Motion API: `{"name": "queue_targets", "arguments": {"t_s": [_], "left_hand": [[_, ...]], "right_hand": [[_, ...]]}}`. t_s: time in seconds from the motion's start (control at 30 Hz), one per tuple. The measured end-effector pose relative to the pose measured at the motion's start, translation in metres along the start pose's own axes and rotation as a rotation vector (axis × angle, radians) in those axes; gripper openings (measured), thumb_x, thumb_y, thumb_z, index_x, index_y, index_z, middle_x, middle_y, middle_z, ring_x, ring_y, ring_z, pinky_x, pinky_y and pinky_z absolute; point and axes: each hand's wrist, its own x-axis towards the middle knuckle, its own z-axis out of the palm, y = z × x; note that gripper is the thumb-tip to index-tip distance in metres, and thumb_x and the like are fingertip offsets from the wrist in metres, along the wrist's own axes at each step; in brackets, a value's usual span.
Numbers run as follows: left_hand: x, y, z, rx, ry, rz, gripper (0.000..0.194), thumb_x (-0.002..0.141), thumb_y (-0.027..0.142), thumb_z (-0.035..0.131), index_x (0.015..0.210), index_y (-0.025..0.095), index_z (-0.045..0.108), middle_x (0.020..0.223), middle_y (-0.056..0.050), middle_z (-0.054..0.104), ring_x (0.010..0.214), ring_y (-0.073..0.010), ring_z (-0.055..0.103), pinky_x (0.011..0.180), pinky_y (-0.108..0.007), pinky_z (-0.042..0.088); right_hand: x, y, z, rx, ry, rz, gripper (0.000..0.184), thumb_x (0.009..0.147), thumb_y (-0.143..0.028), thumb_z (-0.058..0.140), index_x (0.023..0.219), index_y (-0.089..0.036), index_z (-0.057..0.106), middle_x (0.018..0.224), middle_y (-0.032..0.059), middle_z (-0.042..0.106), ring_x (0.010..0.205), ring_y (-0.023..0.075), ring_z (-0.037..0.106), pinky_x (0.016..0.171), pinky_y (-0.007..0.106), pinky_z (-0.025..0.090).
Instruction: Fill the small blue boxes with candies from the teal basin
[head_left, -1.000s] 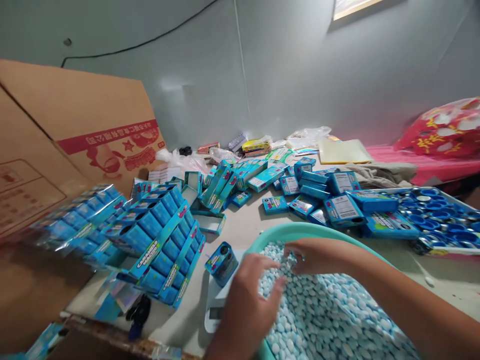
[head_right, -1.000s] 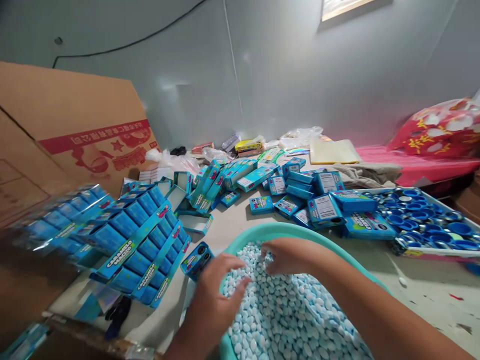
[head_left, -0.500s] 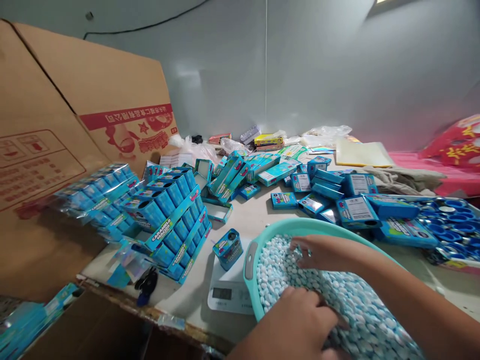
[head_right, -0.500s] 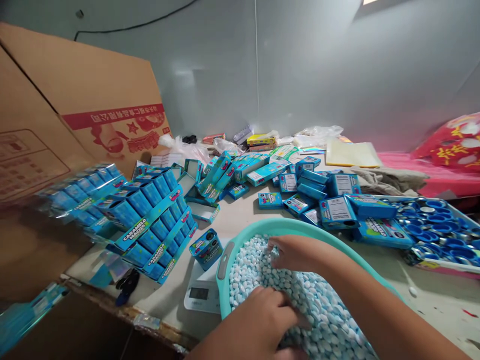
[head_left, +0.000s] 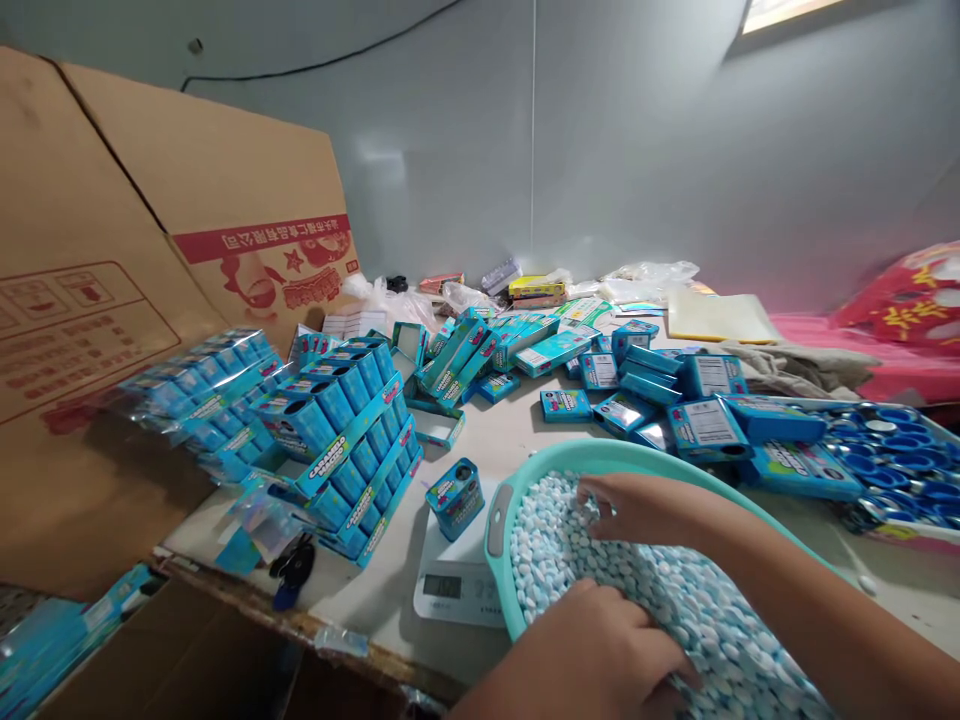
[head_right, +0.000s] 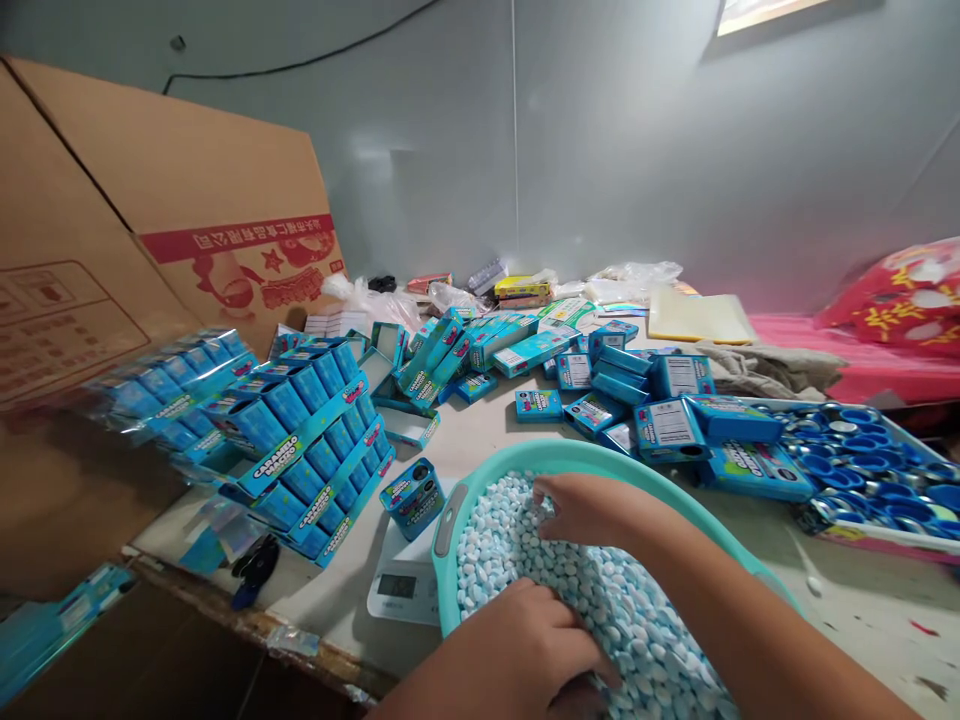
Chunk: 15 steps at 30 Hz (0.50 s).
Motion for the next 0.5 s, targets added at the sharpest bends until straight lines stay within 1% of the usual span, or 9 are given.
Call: {"name": "queue_targets", "arguments": {"t_s": [0.07,0.13,0.2,0.27,0.33,0.4,0.5], "left_hand": [[0.0,0.001,0.002,0.026,0.021,-0.014,0.015,0.094,0.035,0.062,0.098,0.022,0.07,0.085,-0.001,0.071,0.083,-0.0175,0.066,0.073,-0.03,0.044],[-0.001,0.003,0.003,0.02,0.061,-0.032,0.014,0.092,0.033,0.064,0.098,0.022,0.069,0.087,-0.002,0.071,0.083,-0.0183,0.066,0.073,-0.03,0.045],[-0.002,0.005,0.003,-0.016,0.116,-0.036,0.013,0.089,0.03,0.068,0.099,0.023,0.069,0.089,-0.002,0.072,0.085,-0.019,0.066,0.075,-0.029,0.047],[-0.004,0.006,-0.004,-0.082,0.188,-0.035,0.014,0.086,0.027,0.07,0.1,0.023,0.07,0.091,-0.002,0.072,0.089,-0.019,0.067,0.081,-0.028,0.049],[-0.009,0.002,-0.019,-0.157,0.289,-0.103,0.018,0.083,0.02,0.071,0.101,0.023,0.071,0.096,-0.002,0.073,0.096,-0.0187,0.067,0.088,-0.028,0.05],[-0.017,-0.009,-0.041,-0.177,0.406,-0.256,0.022,0.084,0.013,0.066,0.103,0.023,0.071,0.101,-0.002,0.073,0.102,-0.0188,0.066,0.094,-0.03,0.05],[-0.035,-0.037,-0.077,-0.048,0.525,-0.469,0.018,0.091,0.016,0.058,0.102,0.023,0.071,0.102,-0.004,0.073,0.102,-0.0205,0.066,0.095,-0.035,0.05]], "right_hand": [[0.0,0.0,0.0,-0.001,0.003,0.006,0.041,0.079,-0.029,0.068,0.119,-0.018,0.066,0.106,0.0096,0.072,0.088,0.0269,0.066,0.067,0.032,0.038],[0.0,-0.001,0.0,0.0,0.003,0.012,0.042,0.08,-0.031,0.069,0.12,-0.018,0.067,0.103,0.0093,0.072,0.086,0.0267,0.066,0.066,0.032,0.038],[0.0,-0.001,0.0,0.003,0.005,0.013,0.043,0.08,-0.032,0.069,0.121,-0.018,0.067,0.1,0.0087,0.072,0.084,0.026,0.066,0.066,0.032,0.039],[0.0,-0.002,0.0,0.004,0.01,0.01,0.043,0.079,-0.03,0.069,0.121,-0.018,0.067,0.099,0.0084,0.072,0.083,0.0254,0.066,0.066,0.032,0.039],[0.0,-0.003,0.0,0.002,0.012,0.011,0.042,0.078,-0.027,0.068,0.119,-0.018,0.068,0.1,0.0086,0.072,0.085,0.0255,0.065,0.067,0.032,0.039],[0.0,-0.005,-0.002,0.004,0.006,0.018,0.042,0.077,-0.025,0.068,0.118,-0.018,0.069,0.101,0.0087,0.073,0.087,0.026,0.066,0.068,0.032,0.039],[-0.001,-0.007,-0.005,0.018,-0.01,0.039,0.043,0.076,-0.028,0.07,0.119,-0.019,0.069,0.1,0.0087,0.073,0.087,0.0275,0.066,0.068,0.033,0.04]]}}
